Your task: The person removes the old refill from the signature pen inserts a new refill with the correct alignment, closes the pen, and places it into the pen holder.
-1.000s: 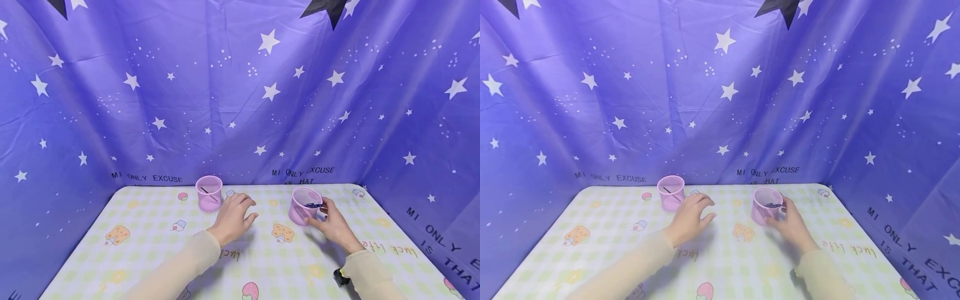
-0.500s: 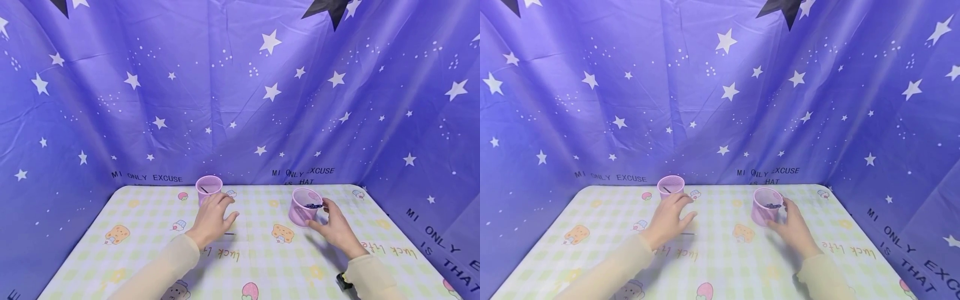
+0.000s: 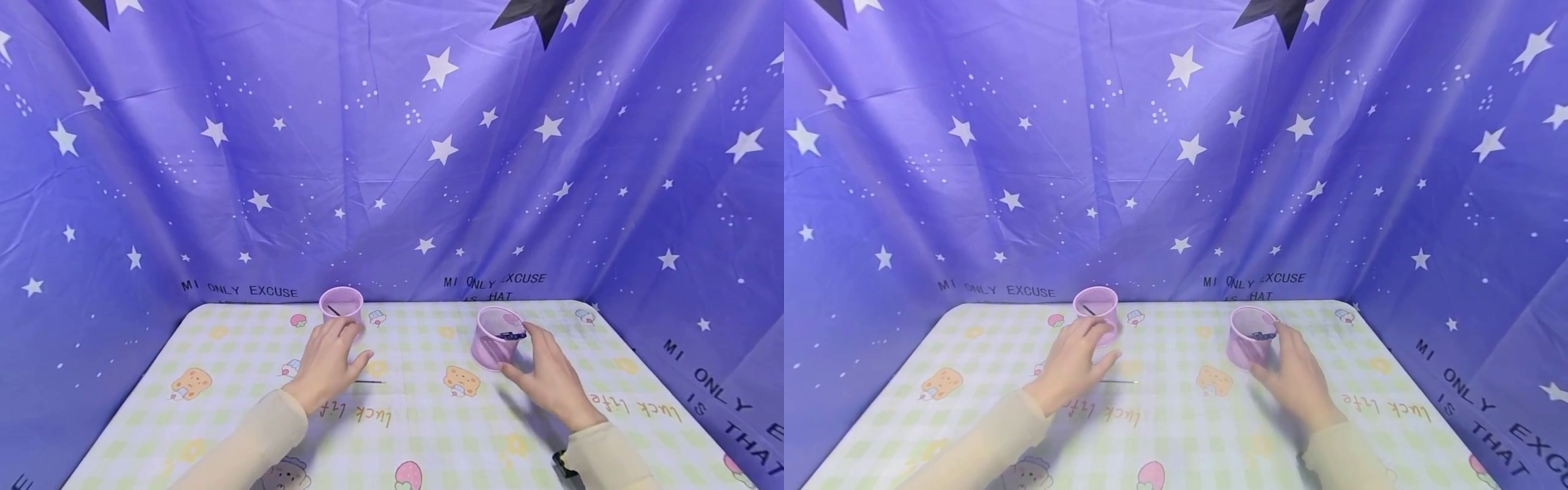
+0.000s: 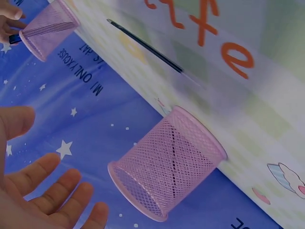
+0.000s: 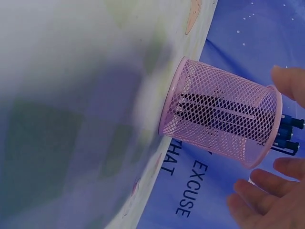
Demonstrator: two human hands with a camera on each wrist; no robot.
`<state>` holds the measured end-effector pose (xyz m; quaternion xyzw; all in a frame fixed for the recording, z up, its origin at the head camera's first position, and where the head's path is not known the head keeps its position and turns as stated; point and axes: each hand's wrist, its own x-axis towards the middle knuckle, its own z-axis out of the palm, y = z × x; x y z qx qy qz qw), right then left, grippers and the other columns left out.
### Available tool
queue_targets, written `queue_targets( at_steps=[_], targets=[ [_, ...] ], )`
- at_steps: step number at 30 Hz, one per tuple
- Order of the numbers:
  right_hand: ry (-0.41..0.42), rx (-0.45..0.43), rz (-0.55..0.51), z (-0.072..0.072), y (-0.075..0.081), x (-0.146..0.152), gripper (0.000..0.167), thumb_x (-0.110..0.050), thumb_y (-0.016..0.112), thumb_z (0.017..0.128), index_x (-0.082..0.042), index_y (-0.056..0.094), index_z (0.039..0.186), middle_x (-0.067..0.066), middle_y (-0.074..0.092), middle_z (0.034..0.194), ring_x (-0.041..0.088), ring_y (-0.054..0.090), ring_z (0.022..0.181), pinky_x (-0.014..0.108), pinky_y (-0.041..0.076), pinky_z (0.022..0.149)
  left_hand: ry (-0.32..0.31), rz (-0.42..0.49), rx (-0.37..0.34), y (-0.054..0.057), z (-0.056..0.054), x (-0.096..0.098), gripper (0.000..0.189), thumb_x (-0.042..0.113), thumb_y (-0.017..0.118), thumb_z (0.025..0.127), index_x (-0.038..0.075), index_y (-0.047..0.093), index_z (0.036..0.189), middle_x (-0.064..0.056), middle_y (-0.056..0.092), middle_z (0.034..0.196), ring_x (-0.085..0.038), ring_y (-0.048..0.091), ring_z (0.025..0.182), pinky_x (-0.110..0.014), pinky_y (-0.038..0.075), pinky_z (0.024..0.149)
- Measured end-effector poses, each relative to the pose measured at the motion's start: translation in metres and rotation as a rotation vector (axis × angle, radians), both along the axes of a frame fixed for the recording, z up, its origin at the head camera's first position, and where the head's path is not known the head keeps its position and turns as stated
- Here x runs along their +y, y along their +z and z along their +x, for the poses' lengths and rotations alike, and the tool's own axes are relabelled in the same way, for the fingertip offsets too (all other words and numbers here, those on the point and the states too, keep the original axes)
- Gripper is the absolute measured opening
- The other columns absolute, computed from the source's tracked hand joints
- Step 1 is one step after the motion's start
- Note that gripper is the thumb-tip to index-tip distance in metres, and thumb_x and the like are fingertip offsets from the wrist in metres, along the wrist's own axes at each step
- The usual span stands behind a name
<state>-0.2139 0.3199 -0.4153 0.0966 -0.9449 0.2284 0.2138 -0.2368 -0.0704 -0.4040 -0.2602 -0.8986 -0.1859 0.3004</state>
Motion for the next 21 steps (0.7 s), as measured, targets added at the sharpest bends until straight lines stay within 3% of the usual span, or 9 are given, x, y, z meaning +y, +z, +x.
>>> queue_targets(
  at_steps=[6, 14, 21],
  targets=[
    [0.017, 0.081, 0.027, 0.003, 0.002, -0.004, 0.087, -0.029, 0.081, 0.073, 0.004, 0.036, 0.140, 0.028, 0.040, 0.137, 0.047, 0.040, 0.122, 0.063, 0.034, 0.095, 0.005, -0.005, 0.020, -0.001, 0.000, -0.005, 0.042, 0.034, 0.074, 0.079, 0.009, 0.063, 0.110, -0.008, 0.058, 0.112, -0.027, 0.054, 0.107, -0.045, 0.040, 0.094],
    [0.053, 0.255, 0.145, 0.009, 0.004, -0.014, 0.081, -0.031, 0.081, 0.068, 0.002, 0.047, 0.134, 0.025, 0.046, 0.132, 0.046, 0.047, 0.114, 0.059, 0.036, 0.092, 0.011, -0.004, 0.009, 0.002, 0.004, -0.010, 0.042, 0.035, 0.073, 0.080, 0.009, 0.062, 0.111, -0.008, 0.058, 0.113, -0.029, 0.053, 0.109, -0.046, 0.038, 0.097],
    [0.084, 0.318, 0.165, 0.009, 0.007, -0.022, 0.080, -0.034, 0.080, 0.066, -0.001, 0.049, 0.131, 0.021, 0.048, 0.133, 0.042, 0.047, 0.118, 0.056, 0.036, 0.094, 0.016, -0.001, 0.010, 0.001, 0.010, -0.015, 0.044, 0.034, 0.074, 0.079, 0.009, 0.062, 0.113, -0.008, 0.057, 0.115, -0.028, 0.053, 0.108, -0.046, 0.037, 0.098]
  ],
)
